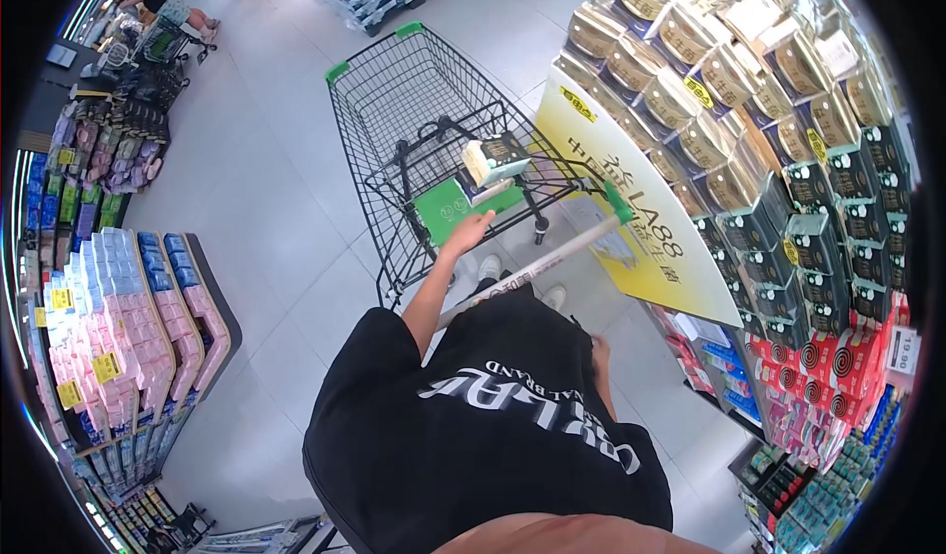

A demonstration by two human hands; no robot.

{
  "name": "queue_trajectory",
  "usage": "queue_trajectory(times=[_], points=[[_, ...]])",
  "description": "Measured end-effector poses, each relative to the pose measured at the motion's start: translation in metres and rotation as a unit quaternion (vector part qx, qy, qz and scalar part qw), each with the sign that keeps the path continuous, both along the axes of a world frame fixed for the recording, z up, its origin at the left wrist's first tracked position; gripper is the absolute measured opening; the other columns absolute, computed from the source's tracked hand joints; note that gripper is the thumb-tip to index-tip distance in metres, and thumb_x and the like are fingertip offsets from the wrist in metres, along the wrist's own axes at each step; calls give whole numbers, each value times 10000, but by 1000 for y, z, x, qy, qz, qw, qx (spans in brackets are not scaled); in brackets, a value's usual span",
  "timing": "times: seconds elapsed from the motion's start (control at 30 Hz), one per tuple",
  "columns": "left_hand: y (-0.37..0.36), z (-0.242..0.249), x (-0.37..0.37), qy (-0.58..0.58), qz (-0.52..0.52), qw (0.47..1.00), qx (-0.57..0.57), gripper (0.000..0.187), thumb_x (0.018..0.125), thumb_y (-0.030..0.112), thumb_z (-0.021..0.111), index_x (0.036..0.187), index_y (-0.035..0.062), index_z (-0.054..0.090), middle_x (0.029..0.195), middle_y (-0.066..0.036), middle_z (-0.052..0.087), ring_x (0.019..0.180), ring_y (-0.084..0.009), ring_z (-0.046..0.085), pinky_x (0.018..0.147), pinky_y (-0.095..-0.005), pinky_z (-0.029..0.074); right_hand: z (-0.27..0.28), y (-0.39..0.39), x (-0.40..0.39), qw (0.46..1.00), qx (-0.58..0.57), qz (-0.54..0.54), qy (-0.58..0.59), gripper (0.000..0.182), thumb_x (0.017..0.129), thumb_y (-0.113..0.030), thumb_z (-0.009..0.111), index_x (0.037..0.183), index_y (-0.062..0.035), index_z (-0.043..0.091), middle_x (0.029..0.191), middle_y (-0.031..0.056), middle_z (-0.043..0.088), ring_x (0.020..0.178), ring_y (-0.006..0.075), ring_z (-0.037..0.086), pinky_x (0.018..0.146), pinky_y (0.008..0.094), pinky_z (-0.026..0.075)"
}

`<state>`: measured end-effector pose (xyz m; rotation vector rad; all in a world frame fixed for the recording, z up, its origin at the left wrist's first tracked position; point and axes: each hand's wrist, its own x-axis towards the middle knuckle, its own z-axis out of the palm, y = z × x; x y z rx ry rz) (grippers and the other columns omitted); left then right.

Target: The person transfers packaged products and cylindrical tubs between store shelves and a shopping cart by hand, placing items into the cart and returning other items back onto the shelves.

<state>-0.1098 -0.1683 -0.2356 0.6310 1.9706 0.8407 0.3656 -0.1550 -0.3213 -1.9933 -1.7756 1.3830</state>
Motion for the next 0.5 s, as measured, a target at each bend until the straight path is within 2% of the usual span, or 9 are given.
queue_trajectory(times=[0.03,0.07,0.13,0.33,0.5], points=[[-2,5,2,-5,-29,1000,-7,562,896,528,496,1049,-2,602,998,-218,643,967,-318,617,852,-390,459,-118,-32,73,986,-125,-105,26,292,771,-60,474,953,-60,701,681,99,624,590,149,584,499,288,443],[-1,10,4,16,-45,999,-8,549,902,522,489,1039,4,610,1009,-210,645,973,-320,616,855,-392,458,-110,-49,84,992,-104,-23,-72,293,767,-61,476,954,-59,701,681,103,626,585,156,586,499,293,447],[0,15,6,63,-79,995,-13,525,914,509,474,1020,18,625,1030,-195,650,986,-322,616,861,-395,457,-99,-77,94,981,-123,30,-144,296,761,-64,480,958,-56,702,681,110,630,576,169,591,499,303,454],[-8,1,4,27,-96,995,5,565,938,516,412,1056,8,631,1074,-209,640,1013,-364,599,907,-409,438,-109,-86,79,979,-138,66,-131,307,743,-71,493,967,-48,703,680,131,643,548,209,604,500,334,474],[-6,30,20,136,-137,981,-39,673,948,563,282,1090,2,624,1145,-246,604,1092,-419,546,953,-448,406,-124,-63,83,990,-110,58,-74,319,728,-77,504,975,-42,704,679,149,654,524,243,615,500,360,492]])
